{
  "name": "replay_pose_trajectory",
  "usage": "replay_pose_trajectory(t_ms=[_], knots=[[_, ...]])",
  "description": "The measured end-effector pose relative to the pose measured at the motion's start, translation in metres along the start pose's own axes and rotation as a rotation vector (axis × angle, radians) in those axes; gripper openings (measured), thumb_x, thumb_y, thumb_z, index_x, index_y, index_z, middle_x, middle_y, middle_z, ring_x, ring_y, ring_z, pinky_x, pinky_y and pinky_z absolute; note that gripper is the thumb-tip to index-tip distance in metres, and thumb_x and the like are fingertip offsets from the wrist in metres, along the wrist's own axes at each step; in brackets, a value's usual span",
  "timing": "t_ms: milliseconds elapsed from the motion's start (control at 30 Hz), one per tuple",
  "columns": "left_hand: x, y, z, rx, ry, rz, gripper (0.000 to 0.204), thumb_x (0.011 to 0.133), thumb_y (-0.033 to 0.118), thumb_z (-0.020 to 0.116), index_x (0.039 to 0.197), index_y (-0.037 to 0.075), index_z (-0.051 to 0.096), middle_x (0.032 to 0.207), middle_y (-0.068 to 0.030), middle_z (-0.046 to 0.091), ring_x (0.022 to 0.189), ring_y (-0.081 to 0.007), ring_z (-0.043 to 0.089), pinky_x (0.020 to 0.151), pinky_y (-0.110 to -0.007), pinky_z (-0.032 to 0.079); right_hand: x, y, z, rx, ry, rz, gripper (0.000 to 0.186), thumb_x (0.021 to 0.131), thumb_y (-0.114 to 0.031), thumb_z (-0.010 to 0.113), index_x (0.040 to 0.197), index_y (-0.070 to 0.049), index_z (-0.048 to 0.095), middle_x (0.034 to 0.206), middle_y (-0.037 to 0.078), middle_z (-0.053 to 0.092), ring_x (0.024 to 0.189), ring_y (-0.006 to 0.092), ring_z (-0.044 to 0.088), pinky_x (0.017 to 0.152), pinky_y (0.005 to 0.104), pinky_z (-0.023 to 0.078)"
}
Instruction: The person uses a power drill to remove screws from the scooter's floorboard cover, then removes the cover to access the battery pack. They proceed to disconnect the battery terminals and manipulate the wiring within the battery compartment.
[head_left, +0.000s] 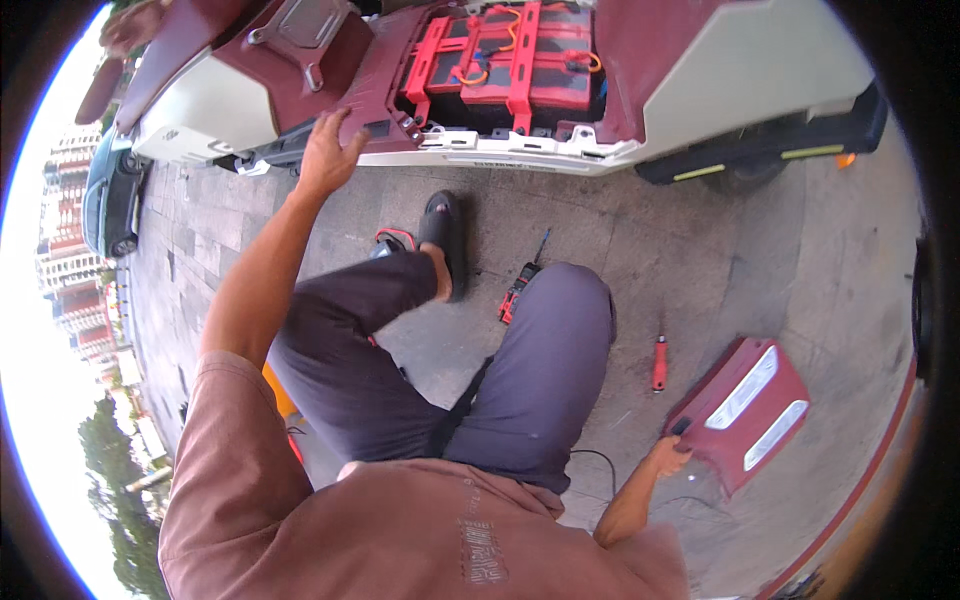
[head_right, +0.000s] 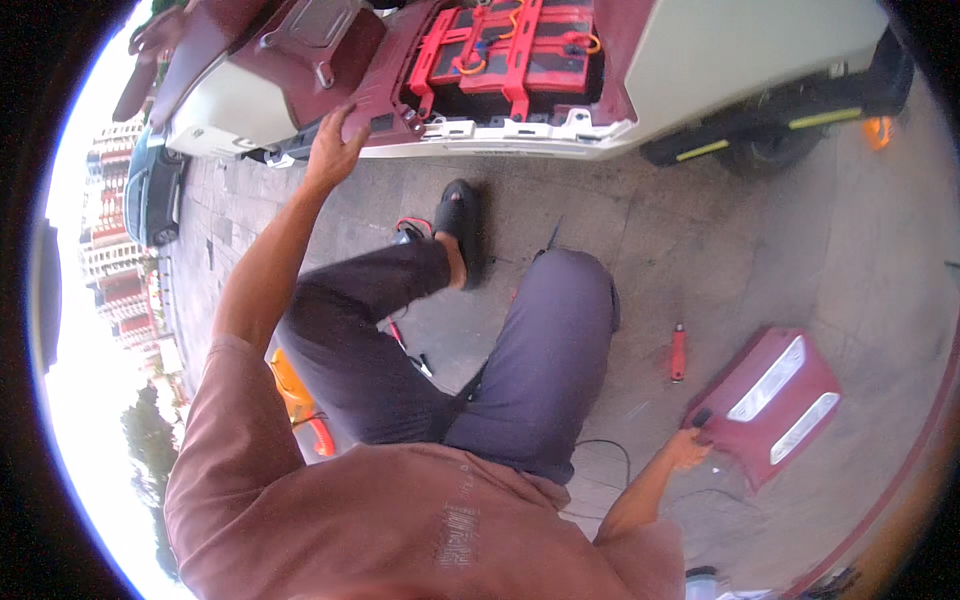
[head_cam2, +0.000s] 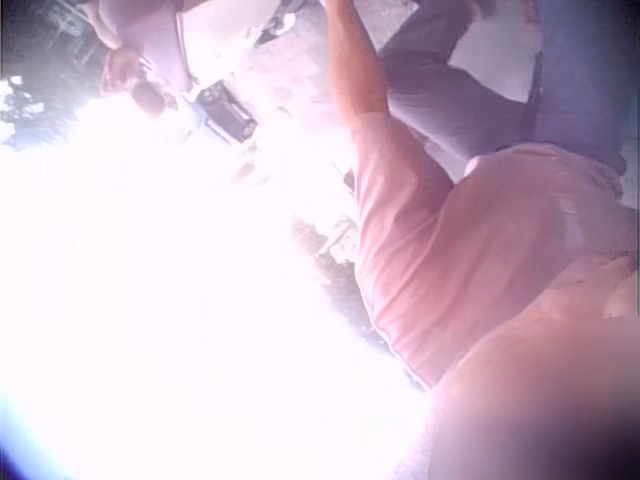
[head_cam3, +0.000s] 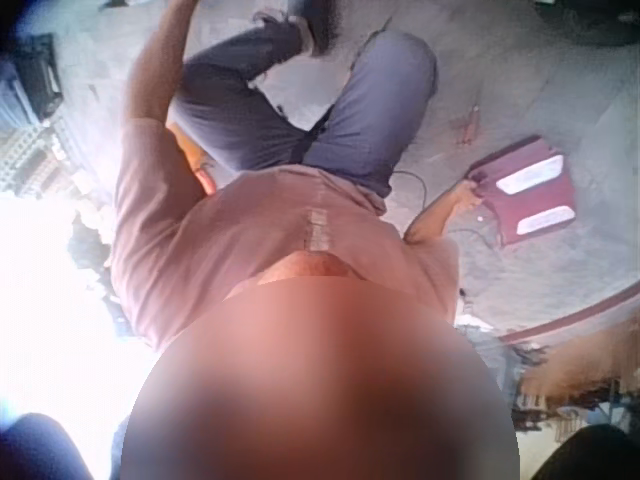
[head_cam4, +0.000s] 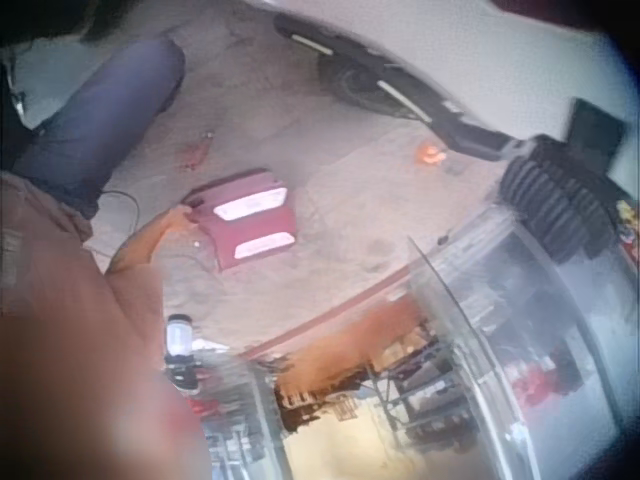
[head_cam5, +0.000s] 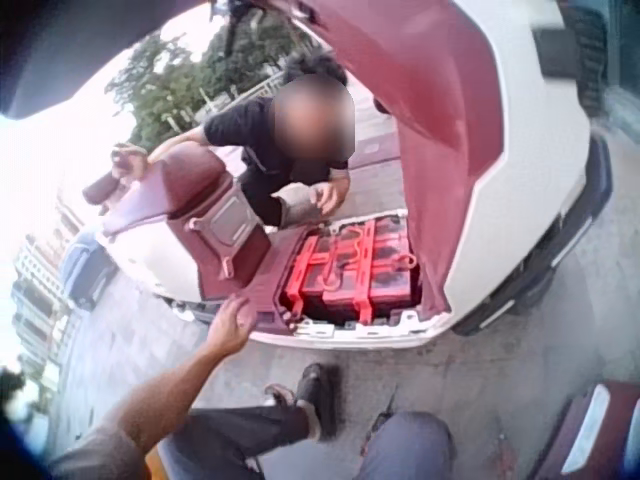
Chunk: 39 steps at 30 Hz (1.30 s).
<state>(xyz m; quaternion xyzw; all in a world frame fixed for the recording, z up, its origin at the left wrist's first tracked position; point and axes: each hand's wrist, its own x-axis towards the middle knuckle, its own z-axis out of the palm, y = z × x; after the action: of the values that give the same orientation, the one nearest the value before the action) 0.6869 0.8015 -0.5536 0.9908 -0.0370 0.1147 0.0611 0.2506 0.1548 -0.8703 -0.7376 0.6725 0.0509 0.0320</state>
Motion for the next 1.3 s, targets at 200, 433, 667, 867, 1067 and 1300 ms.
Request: replay_pose_trajectory(t_ms=[200, 433, 667, 867, 1067, 1300], knots=[[0.006, -0.017, 0.053, 0.171, 0.061, -0.053, 0.048, 0.093, 0.033, 0.054, 0.126, -0.002, 0.055, 0.129, -0.0249, 0.053, 0.122, -0.0417, 0.047, 0.106, -0.047, 0.035, -0.035, 0.017, 0.025, 0.129, 0.147, -0.356, 0.064, 0.082, -0.032, 0.067, 0.137, -0.005, 0.048, 0.129, 0.029, 0.051, 0.116, 0.0425, 0.053, 0.098, 0.0554, 0.040], [-0.005, -0.026, 0.058, 0.146, 0.161, 0.023, 0.041, 0.095, 0.030, 0.053, 0.123, 0.000, 0.058, 0.127, -0.0224, 0.053, 0.120, -0.0404, 0.047, 0.105, -0.046, 0.035, -0.026, 0.036, 0.027, 0.058, 0.216, -0.444, 0.064, 0.088, -0.035, 0.064, 0.143, -0.010, 0.043, 0.136, 0.029, 0.046, 0.120, 0.0451, 0.049, 0.099, 0.0538, 0.041], [0.028, -0.013, 0.046, 0.028, 0.213, 0.071, 0.034, 0.091, 0.026, 0.061, 0.116, 0.002, 0.061, 0.117, -0.0204, 0.059, 0.110, -0.0395, 0.054, 0.096, -0.046, 0.042, -0.065, -0.054, -0.009, 0.322, 0.344, -0.809, 0.063, 0.084, -0.028, 0.068, 0.139, -0.007, 0.046, 0.133, 0.026, 0.049, 0.118, 0.0432, 0.051, 0.098, 0.0523, 0.042], [0.044, -0.010, 0.076, 0.018, 0.279, -0.058, 0.035, 0.087, 0.030, 0.062, 0.111, 0.005, 0.065, 0.116, -0.0182, 0.060, 0.108, -0.0376, 0.055, 0.094, -0.046, 0.042, -0.161, -0.169, 0.000, 0.459, -0.139, -1.089, 0.057, 0.082, -0.021, 0.064, 0.135, -0.005, 0.048, 0.140, 0.020, 0.046, 0.130, 0.0407, 0.041, 0.108, 0.0535, 0.030], [0.045, -0.014, 0.075, 0.012, 0.236, -0.059, 0.041, 0.083, 0.035, 0.068, 0.110, 0.005, 0.065, 0.115, -0.0177, 0.060, 0.109, -0.0366, 0.055, 0.096, -0.045, 0.042, -0.183, -0.197, 0.029, 0.413, -0.309, -1.086, 0.046, 0.086, -0.030, 0.060, 0.125, -0.007, 0.057, 0.135, 0.017, 0.050, 0.126, 0.0409, 0.042, 0.103, 0.0555, 0.033], [0.045, -0.022, 0.076, 0.003, 0.178, -0.101, 0.042, 0.085, 0.031, 0.063, 0.116, 0.003, 0.062, 0.120, -0.0186, 0.057, 0.114, -0.0352, 0.053, 0.100, -0.044, 0.040, -0.171, -0.180, 0.050, 0.493, -0.199, -1.230, 0.042, 0.087, -0.032, 0.057, 0.121, -0.007, 0.058, 0.132, 0.015, 0.051, 0.123, 0.0401, 0.043, 0.101, 0.0547, 0.033]])
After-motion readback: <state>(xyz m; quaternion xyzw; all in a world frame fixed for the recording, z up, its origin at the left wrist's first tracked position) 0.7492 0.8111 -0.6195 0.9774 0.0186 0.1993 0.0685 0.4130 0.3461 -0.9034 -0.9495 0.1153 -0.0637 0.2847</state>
